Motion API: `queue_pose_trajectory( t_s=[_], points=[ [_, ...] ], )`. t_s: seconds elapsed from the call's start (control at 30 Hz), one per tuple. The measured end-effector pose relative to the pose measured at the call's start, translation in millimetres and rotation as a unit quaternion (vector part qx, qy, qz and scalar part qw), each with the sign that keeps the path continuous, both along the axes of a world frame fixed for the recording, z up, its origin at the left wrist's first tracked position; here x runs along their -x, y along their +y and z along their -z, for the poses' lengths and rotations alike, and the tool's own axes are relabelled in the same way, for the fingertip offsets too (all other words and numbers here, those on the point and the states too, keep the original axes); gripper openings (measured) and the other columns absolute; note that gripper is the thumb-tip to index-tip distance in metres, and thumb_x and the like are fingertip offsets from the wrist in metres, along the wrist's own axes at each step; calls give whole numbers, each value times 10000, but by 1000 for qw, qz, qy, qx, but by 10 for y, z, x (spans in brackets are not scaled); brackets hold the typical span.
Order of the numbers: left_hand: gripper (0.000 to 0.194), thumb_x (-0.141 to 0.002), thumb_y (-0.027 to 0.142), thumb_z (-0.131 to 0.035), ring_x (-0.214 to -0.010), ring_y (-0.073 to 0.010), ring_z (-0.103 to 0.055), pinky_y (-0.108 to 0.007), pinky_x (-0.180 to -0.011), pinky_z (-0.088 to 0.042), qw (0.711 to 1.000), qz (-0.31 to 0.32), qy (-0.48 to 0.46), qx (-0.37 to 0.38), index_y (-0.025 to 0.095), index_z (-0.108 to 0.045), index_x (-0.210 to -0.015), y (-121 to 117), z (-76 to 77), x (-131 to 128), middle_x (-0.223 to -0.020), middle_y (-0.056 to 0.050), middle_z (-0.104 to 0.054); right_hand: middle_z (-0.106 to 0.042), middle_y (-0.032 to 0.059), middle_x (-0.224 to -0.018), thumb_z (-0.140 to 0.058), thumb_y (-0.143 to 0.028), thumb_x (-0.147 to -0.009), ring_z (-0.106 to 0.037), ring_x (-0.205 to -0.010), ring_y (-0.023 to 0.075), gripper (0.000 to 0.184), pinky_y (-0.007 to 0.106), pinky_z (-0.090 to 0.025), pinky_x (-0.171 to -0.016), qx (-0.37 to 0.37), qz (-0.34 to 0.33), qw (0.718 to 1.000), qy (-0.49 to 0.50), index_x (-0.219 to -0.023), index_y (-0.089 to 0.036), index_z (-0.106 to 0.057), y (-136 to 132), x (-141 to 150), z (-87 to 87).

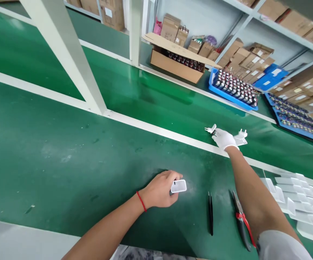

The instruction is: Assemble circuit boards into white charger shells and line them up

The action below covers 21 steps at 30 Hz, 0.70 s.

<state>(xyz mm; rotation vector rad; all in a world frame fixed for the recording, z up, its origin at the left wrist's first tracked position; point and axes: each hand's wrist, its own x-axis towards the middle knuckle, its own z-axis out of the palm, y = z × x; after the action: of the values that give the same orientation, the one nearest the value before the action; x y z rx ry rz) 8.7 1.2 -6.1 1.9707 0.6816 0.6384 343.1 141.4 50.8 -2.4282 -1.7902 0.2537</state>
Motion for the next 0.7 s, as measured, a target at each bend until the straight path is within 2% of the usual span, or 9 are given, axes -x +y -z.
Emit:
queue_pose_trajectory(
  t_s=[0.07, 0.13, 0.27, 0.37, 0.47, 0.53, 0.6, 0.7],
  points=[
    [301, -781, 185, -597, -976, -262, -664, -411, -869, -569, 1000, -6, 11, -21, 196, -473, -1055, -1, -10, 1, -1071, -110, -690, -645, 52, -883, -714, -398, -804, -646, -866, 223, 389, 435, -555, -833, -25, 38, 993, 104, -1107, -172, -622, -80, 25, -34],
    [347, -783, 183, -570, -940, -265, -633, -414, -823, -571, 999, -4, 6, -39, 171, -479, -1118, -1, -25, 3, -1042, -119, -679, -610, 24, -801, -720, -442, -719, -644, -796, 221, 450, 423, -574, -779, -50, 56, 969, 234, -1083, -205, -601, -207, 120, -78],
    [590, -732, 137, -558, -1053, -280, -567, -446, -920, -557, 997, 35, -52, -34, 134, -440, -1310, -2, -25, 2, -1116, -134, -649, -553, -11, -737, -700, -635, -629, -627, -718, 169, 466, 340, -592, -652, -66, 45, 884, 461, -833, -250, -535, -582, 456, -130],
    [697, -682, 112, -575, -1293, -294, -466, -471, -1108, -463, 992, 91, -82, 10, 161, -441, -1364, 12, -7, 13, -1274, -139, -591, -548, -8, -711, -725, -695, -606, -608, -655, 148, 534, 244, -503, -463, -67, 47, 823, 563, -740, -243, -474, -903, 712, -130],
    [696, -662, 107, -593, -1441, -305, -347, -502, -1228, -326, 984, 155, -59, 59, 183, -490, -1346, 50, -26, 51, -1369, -113, -555, -612, 14, -758, -746, -649, -644, -565, -540, 127, 496, 207, -352, -322, -55, 57, 782, 619, -822, -228, -555, -1200, 891, -137],
    [649, -687, 98, -586, -1467, -298, -332, -499, -1242, -304, 979, 187, -37, 78, 187, -522, -1327, 75, -68, 83, -1377, -101, -563, -621, 13, -730, -763, -559, -666, -564, -506, 138, 481, 212, -318, -300, -40, 67, 767, 637, -962, -210, -613, -1371, 965, -156],
    [589, -761, 112, -583, -1461, -279, -368, -474, -1231, -330, 977, 193, -21, 85, 183, -525, -1343, 85, -118, 104, -1401, -114, -552, -657, 22, -771, -732, -487, -708, -593, -526, 151, 513, 221, -346, -316, -31, 80, 759, 646, -1123, -208, -614, -1517, 1010, -185],
    [588, -839, 228, -664, -1387, -277, -481, -443, -1183, -407, 988, 129, 2, 80, 178, -484, -1397, 63, -167, 88, -1439, -146, -522, -707, 63, -1106, -642, -446, -768, -662, -649, 159, 527, 247, -463, -394, -19, 80, 758, 647, -1260, -273, -565, -1708, 1045, -226]
  ],
)
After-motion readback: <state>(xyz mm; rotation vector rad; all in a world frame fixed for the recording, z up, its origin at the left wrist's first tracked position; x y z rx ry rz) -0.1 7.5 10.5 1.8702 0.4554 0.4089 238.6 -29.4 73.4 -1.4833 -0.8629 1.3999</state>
